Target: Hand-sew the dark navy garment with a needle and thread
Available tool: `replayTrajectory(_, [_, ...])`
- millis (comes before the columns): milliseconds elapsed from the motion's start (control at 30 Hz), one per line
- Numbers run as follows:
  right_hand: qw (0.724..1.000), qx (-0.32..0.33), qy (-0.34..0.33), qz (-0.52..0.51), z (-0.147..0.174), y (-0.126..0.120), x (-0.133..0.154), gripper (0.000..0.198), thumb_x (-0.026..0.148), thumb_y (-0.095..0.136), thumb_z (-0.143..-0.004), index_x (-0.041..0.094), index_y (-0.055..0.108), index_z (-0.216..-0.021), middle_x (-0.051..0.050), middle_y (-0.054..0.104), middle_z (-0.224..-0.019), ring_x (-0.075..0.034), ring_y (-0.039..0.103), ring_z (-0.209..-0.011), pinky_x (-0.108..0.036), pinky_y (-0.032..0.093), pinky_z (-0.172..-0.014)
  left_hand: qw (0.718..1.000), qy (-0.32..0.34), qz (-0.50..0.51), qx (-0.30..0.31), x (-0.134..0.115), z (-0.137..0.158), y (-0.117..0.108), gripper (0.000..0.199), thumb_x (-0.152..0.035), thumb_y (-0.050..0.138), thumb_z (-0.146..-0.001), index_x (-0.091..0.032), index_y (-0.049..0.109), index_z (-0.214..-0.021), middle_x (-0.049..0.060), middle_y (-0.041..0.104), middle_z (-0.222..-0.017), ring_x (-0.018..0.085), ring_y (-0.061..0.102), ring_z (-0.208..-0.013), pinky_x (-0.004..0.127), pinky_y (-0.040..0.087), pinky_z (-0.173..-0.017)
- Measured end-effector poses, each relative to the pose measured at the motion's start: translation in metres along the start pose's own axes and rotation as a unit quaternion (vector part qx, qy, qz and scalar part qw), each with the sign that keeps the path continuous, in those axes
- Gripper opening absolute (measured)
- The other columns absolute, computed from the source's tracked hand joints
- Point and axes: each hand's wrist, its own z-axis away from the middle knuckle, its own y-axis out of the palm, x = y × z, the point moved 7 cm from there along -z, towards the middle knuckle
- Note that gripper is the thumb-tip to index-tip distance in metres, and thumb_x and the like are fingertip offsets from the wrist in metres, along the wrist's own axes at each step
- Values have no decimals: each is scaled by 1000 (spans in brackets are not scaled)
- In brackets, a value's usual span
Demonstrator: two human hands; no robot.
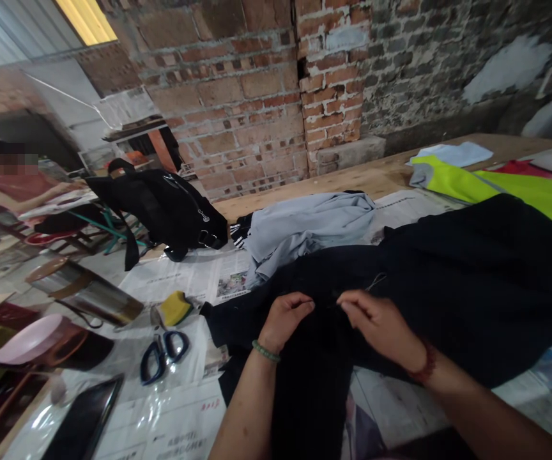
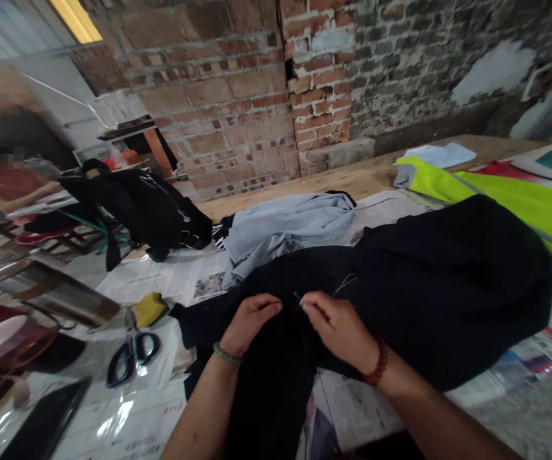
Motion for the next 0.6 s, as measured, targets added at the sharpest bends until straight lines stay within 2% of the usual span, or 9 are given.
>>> replayTrajectory(100, [995,86,40,21,17,32,0,18,27,41,-83,22,57,-78,3,50,-53,-9,47,-46,-20,37,-46,1000,13,3,-12,-6,2,0,13,-28,63,-63,-15,66,-66,-3,56,-57,9,46,-55,20,34,-54])
replayTrajectory(200, [990,112,85,24,23,47,-8,21,27,38,-83,20,56,-74,4,47,-50,-9,44,-45,-19,34,-45,1000,22,12,-13,-11,5,1,12,-27,64,-61,-16,65,-65,-3,57,-58,9,47,-56,20,34,-55])
replayTrajectory(400, [986,91,142,-2,18,49,-14,23,29,38,-82,19,55,-71,4,47,-48,-8,44,-45,-19,34,-47,999,29,15,-9,-15,8,1,8,-23,64,-60,-16,65,-64,-3,56,-58,9,47,-56,20,35,-56])
replayTrajectory(600, [985,74,158,-21,15,48,-14,25,32,39,-81,18,55,-68,4,49,-48,-9,46,-46,-19,35,-48,999,41,18,-5,-15,7,2,8,-20,64,-60,-15,65,-65,-2,58,-61,10,49,-58,20,37,-57])
